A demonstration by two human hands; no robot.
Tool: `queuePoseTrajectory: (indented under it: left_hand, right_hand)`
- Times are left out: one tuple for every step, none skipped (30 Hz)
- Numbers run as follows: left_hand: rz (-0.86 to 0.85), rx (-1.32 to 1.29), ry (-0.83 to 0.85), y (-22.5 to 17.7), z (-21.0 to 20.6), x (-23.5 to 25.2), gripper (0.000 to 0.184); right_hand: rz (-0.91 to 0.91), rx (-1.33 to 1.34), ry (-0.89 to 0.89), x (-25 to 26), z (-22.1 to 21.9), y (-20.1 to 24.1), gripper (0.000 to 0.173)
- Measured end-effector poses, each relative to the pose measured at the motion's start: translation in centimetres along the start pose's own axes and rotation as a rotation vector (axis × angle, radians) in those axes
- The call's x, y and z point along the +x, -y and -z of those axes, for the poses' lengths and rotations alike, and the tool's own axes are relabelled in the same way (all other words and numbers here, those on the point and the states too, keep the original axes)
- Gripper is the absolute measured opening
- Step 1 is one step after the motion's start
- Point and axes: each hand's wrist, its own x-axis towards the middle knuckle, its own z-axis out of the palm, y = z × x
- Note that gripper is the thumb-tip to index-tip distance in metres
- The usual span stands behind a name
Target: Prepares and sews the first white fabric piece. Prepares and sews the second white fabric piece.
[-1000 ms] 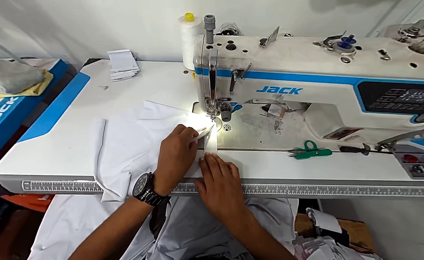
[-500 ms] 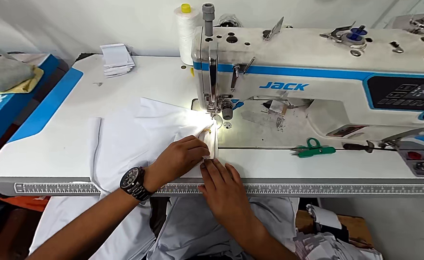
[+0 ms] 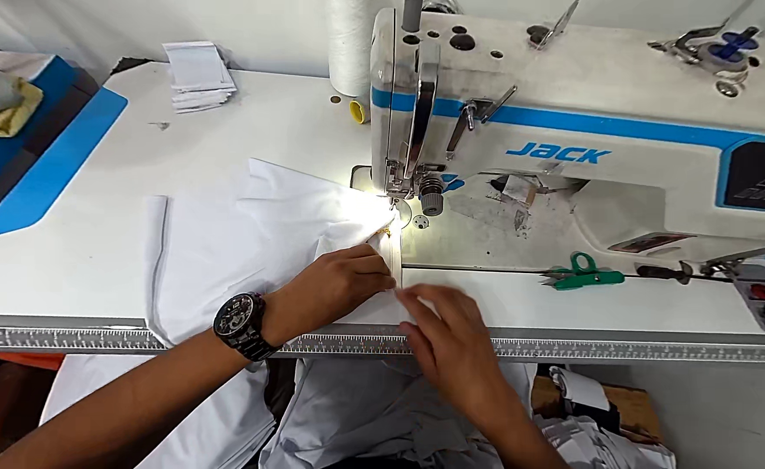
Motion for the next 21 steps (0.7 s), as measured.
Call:
queuePoseTrajectory:
  left_hand:
    - [0.006,0.002,0.000,-0.1,0.0,0.0,0.021]
    - [0.011,0.002,-0.003,-0.1,0.0,0.0,0.021]
    - [0.015,-0.001,-0.005,-0.1,0.0,0.0,0.021]
    - [0.017,-0.006,-0.007,-0.1,0.0,0.0,0.021]
    - [0.020,-0.013,-0.007,0.0,0.0,0.0,0.021]
    - [0.023,-0.023,-0.003,0.1,0.1,-0.2,0.021]
    - [0.021,-0.035,0.002,0.2,0.2,-0.4,0.021]
    - [0.017,-0.037,0.004,0.3,0.4,-0.6,0.021]
    - [0.013,-0.027,0.000,0.4,0.6,-0.9,0.021]
    - [0.010,-0.004,-0.004,0.5,0.8,-1.2,0.020]
    - [0.004,0.021,-0.010,0.6,1.0,-1.5,0.020]
    - [-0.004,0.045,-0.011,0.6,1.3,-1.8,0.020]
    - [-0.012,0.070,-0.006,0.6,1.6,-2.0,0.020]
    - [-0.020,0.092,0.004,0.5,1.8,-2.2,0.020]
    - [-0.023,0.114,0.019,0.5,2.0,-2.4,0.020]
    - [-0.019,0.132,0.035,0.4,2.0,-2.4,0.020]
    - [-0.006,0.133,0.053,0.4,2.1,-2.3,0.021]
    - [0.022,0.117,0.068,0.3,2.1,-2.2,0.022]
    - [0.073,0.095,0.074,0.2,2.1,-1.9,0.024]
    - [0.149,0.078,0.072,0.0,2.2,-1.5,0.027]
    - [0.239,0.074,0.049,-0.2,2.2,-1.0,0.030]
  right_hand:
    - [-0.019,-0.060,0.032,0.4,0.2,-0.3,0.038]
    - [-0.024,-0.110,0.067,0.6,0.2,-0.4,0.042]
    - [-0.019,-0.149,0.092,0.8,0.1,-0.6,0.043]
    - [-0.009,-0.182,0.100,0.9,-0.1,-0.7,0.043]
    - [0.007,-0.209,0.101,0.8,-0.3,-0.8,0.043]
    - [0.021,-0.226,0.100,0.7,-0.4,-0.8,0.043]
    - [0.038,-0.244,0.091,0.6,-0.5,-0.9,0.043]
    - [0.059,-0.255,0.084,0.7,-0.4,-1.0,0.043]
    - [0.081,-0.265,0.085,0.8,-0.3,-1.1,0.042]
    - [0.106,-0.261,0.096,1.0,-0.2,-1.3,0.042]
    - [0.131,-0.248,0.105,1.1,-0.1,-1.6,0.042]
    - [0.149,-0.234,0.112,1.3,-0.1,-1.7,0.042]
    - [0.158,-0.229,0.115,1.3,-0.1,-1.8,0.043]
    - [0.161,-0.227,0.117,1.4,-0.1,-1.8,0.042]
    - [0.159,-0.226,0.120,1.4,0.0,-1.8,0.042]
    - [0.154,-0.229,0.121,1.4,0.0,-1.8,0.042]
    - [0.153,-0.235,0.117,1.5,0.0,-1.8,0.042]
    - [0.154,-0.239,0.119,1.5,0.0,-1.8,0.042]
    - [0.154,-0.238,0.122,1.5,0.0,-1.8,0.042]
    - [0.156,-0.237,0.128,1.6,0.1,-1.8,0.042]
    - [0.161,-0.235,0.137,1.7,0.1,-1.7,0.041]
